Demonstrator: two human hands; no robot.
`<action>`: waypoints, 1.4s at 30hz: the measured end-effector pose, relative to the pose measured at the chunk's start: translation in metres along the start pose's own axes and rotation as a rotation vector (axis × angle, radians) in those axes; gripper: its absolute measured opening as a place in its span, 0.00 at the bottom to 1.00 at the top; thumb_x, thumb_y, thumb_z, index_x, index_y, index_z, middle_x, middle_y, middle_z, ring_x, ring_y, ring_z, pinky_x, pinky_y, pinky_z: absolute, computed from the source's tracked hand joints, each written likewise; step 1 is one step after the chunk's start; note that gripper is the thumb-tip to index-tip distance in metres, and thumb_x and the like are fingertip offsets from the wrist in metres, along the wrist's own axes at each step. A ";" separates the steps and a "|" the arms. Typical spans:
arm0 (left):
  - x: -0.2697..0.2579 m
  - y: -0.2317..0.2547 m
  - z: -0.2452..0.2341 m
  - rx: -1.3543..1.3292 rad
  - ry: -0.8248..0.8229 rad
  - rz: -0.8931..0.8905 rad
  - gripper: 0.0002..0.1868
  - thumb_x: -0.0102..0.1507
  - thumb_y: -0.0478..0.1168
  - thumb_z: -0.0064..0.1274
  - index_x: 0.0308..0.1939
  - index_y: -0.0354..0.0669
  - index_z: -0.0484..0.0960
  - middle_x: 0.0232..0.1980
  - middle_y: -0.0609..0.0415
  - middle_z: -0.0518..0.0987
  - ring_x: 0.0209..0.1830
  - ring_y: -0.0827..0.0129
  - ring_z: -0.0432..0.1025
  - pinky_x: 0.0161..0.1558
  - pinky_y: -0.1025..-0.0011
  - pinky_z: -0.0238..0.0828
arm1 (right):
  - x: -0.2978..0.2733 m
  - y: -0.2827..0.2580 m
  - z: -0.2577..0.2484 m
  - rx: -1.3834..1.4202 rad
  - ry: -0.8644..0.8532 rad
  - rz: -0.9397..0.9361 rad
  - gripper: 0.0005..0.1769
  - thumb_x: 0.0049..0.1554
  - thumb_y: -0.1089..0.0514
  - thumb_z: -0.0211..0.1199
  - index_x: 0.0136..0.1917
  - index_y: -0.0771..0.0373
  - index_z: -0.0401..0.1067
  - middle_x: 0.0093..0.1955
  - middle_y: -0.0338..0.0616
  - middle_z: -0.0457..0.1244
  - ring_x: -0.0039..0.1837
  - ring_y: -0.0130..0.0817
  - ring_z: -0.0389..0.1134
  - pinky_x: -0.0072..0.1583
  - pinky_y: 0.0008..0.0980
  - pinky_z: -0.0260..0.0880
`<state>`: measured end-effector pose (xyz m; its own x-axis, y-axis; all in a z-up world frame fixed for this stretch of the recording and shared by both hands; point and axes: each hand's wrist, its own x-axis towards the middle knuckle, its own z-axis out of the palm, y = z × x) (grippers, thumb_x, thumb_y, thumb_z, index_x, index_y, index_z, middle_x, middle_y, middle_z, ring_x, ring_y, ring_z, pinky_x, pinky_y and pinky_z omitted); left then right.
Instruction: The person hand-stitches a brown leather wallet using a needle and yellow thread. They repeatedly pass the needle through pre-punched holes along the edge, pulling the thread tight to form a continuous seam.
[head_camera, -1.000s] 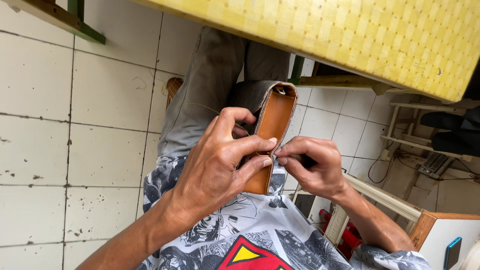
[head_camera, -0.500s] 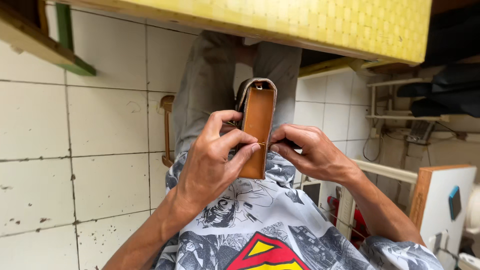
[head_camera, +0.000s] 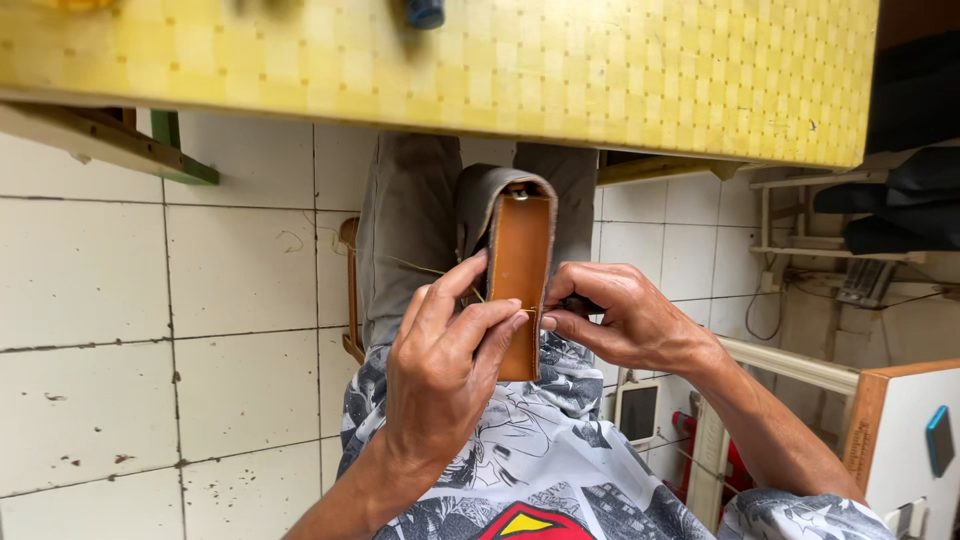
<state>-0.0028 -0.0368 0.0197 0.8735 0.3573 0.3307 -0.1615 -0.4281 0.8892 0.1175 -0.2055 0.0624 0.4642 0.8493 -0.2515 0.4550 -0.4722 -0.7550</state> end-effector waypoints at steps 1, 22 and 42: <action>0.000 0.000 0.003 0.002 -0.014 -0.001 0.04 0.62 0.36 0.58 0.39 0.40 0.82 0.55 0.41 0.75 0.48 0.53 0.74 0.52 0.63 0.73 | 0.000 0.004 -0.001 0.011 0.007 0.006 0.08 0.57 0.56 0.60 0.41 0.62 0.66 0.35 0.37 0.62 0.34 0.31 0.59 0.37 0.29 0.60; 0.033 0.020 0.007 -0.442 -0.221 -0.592 0.04 0.61 0.37 0.51 0.32 0.42 0.76 0.56 0.40 0.80 0.53 0.67 0.76 0.49 0.76 0.74 | 0.006 0.062 -0.025 0.096 -0.011 0.049 0.07 0.58 0.54 0.60 0.45 0.60 0.69 0.37 0.35 0.63 0.35 0.29 0.59 0.39 0.29 0.60; 0.067 0.022 0.034 0.393 -0.592 -0.265 0.05 0.62 0.41 0.50 0.41 0.54 0.79 0.27 0.63 0.80 0.26 0.65 0.72 0.30 0.63 0.68 | 0.012 0.066 -0.042 0.162 -0.143 -0.087 0.11 0.63 0.54 0.48 0.49 0.63 0.64 0.42 0.44 0.63 0.41 0.42 0.65 0.44 0.38 0.63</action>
<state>0.0681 -0.0508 0.0508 0.9789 0.0313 -0.2020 0.1668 -0.6938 0.7006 0.1854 -0.2360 0.0352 0.3109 0.9153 -0.2560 0.3555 -0.3617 -0.8618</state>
